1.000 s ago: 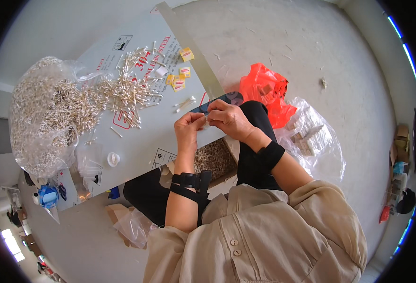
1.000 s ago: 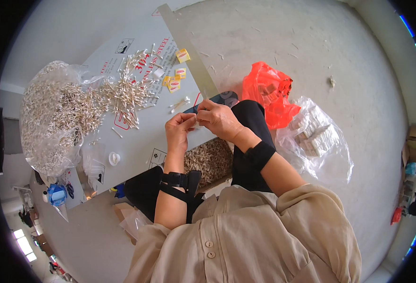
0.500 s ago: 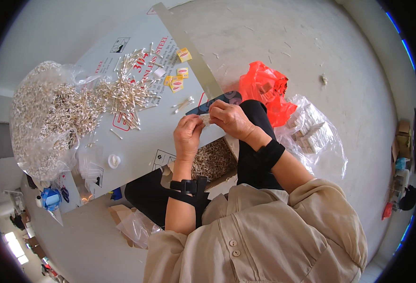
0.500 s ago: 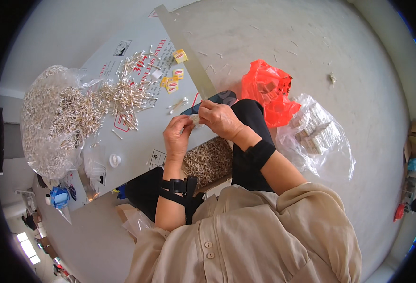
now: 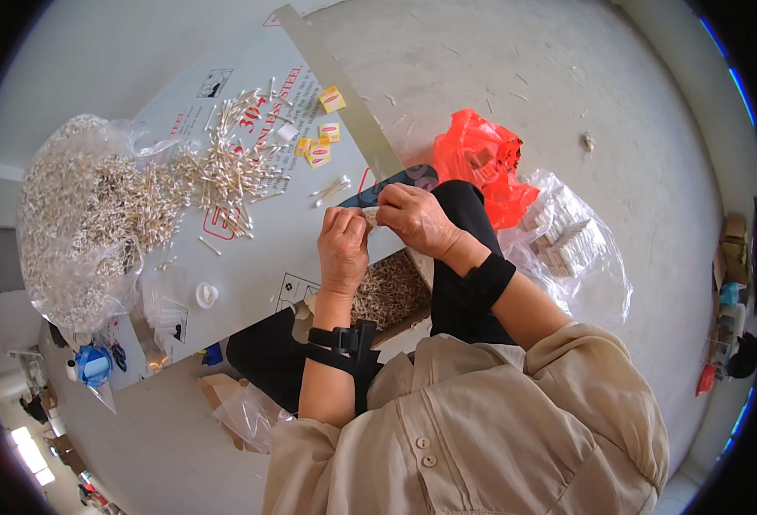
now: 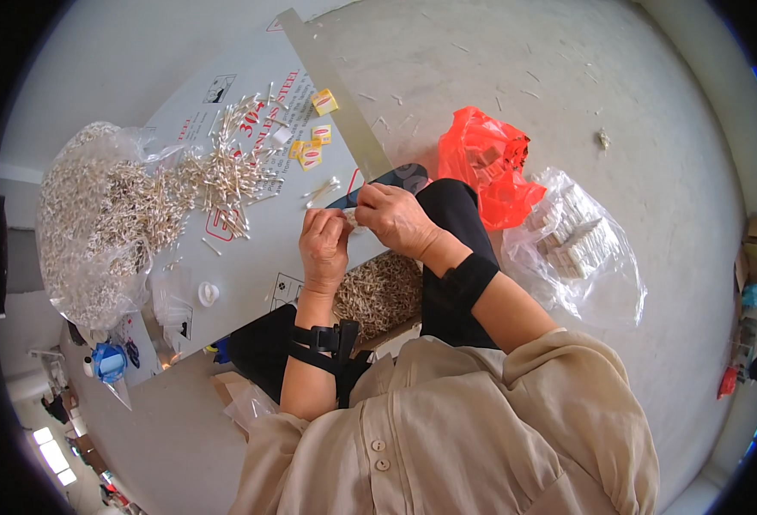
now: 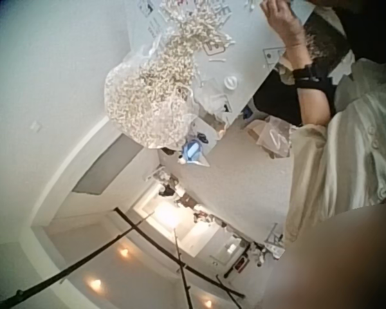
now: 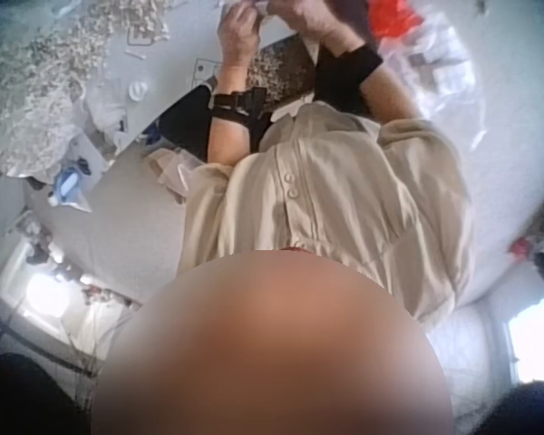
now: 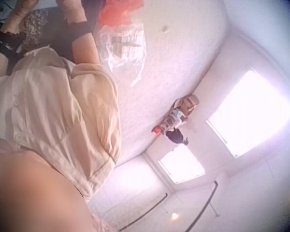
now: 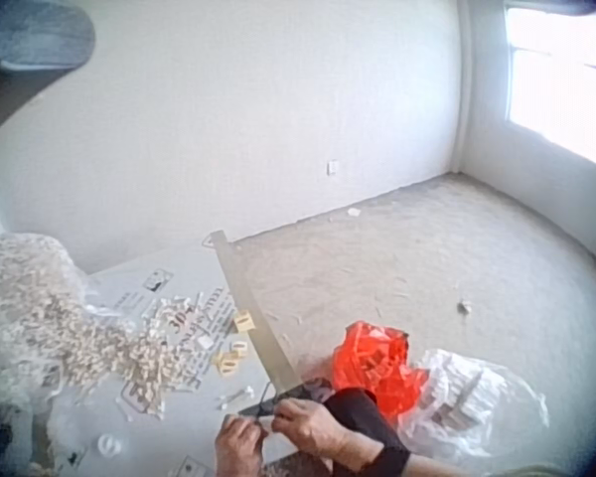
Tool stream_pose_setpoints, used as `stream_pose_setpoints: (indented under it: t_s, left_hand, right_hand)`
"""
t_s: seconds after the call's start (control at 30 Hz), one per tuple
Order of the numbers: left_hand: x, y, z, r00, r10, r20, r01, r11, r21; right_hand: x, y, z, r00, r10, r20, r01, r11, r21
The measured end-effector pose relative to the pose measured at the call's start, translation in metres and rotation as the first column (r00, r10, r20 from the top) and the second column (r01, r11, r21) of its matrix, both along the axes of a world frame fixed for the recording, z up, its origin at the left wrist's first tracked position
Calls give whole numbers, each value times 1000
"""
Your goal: Assembling, labeling, and packaging batches of swabs into plastic sleeves.
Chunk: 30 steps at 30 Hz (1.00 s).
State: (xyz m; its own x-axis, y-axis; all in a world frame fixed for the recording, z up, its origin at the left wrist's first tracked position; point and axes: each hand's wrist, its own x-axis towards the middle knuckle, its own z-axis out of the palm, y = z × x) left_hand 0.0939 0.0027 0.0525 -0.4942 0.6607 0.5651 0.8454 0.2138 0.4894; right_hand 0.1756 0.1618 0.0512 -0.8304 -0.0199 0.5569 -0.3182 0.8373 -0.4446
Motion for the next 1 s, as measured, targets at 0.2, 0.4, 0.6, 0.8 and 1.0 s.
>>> stream_pose_setpoints:
  t_s: [0.2, 0.4, 0.6, 0.8, 1.0]
  left_hand:
    - [-5, -1, -6, 994, -8, 108, 9, 1000, -14]
    - [2, 4, 11, 977, 45, 210, -41, 999, -20]
    - [-3, -5, -11, 909, -39, 415, 24, 999, 40]
    - [-4, -2, -6, 977, -27, 211, 11, 997, 73]
    - [-9, -3, -4, 962, -80, 262, 63, 996, 70]
  right_hand:
    - [-2, -4, 1, 1000, -8, -28, 9, 999, 36]
    - [5, 2, -5, 997, -44, 63, 42, 998, 37]
    - [3, 3, -11, 997, -3, 76, 3, 1000, -6]
    - [-1, 4, -6, 996, 85, -25, -88, 987, -136]
    - [-1, 0, -4, 995, 83, 51, -77, 991, -108]
